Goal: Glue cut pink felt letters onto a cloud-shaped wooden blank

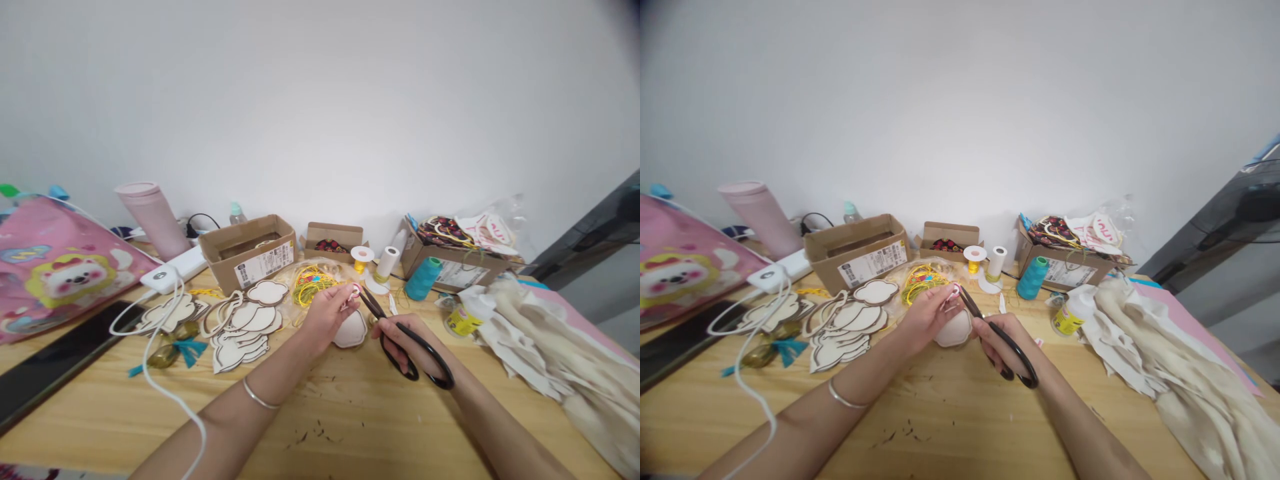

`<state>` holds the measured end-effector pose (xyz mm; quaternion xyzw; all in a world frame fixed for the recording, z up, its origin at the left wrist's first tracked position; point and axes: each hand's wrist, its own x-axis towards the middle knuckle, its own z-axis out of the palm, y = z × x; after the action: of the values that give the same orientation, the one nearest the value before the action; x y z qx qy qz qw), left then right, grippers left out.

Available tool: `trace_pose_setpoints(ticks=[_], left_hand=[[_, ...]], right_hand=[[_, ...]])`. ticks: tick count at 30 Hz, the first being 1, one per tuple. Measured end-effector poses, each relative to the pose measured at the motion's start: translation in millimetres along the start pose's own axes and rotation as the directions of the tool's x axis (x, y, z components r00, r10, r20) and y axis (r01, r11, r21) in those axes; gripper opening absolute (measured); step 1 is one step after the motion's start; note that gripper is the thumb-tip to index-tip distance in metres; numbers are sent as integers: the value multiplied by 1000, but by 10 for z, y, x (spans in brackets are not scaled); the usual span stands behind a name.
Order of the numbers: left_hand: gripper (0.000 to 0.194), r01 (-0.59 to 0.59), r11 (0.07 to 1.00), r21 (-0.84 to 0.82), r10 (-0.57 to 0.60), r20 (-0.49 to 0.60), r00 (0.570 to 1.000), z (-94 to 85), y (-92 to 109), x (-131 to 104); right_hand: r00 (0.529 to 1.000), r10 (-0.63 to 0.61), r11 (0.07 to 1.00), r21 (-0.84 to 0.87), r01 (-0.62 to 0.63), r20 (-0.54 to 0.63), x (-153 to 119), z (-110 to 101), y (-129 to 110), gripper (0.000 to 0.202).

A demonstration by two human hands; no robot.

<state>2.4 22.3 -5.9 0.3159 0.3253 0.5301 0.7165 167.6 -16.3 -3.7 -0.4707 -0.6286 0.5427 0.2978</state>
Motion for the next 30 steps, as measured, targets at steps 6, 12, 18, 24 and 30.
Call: trace_pose_setpoints(ticks=[6, 12, 18, 24, 30], left_hand=[[17, 119, 985, -127, -109, 86, 990, -52, -30, 26], [17, 118, 988, -98, -107, 110, 988, -64, -15, 19], [17, 71, 996, -55, -66, 93, 993, -71, -19, 26], [19, 62, 997, -52, -57, 99, 993, -54, -18, 28], [18, 54, 998, -42, -50, 99, 994, -42, 5, 10]], right_hand=[[997, 51, 997, -57, -54, -52, -3, -7, -31, 56], [992, 101, 980, -162, -114, -81, -11, -32, -38, 57], [991, 87, 965, -240, -109, -101, -15, -29, -101, 57], [993, 82, 967, -235, -101, -90, -18, -35, -106, 56], [991, 91, 972, -209, -110, -102, -29, -35, -99, 55]])
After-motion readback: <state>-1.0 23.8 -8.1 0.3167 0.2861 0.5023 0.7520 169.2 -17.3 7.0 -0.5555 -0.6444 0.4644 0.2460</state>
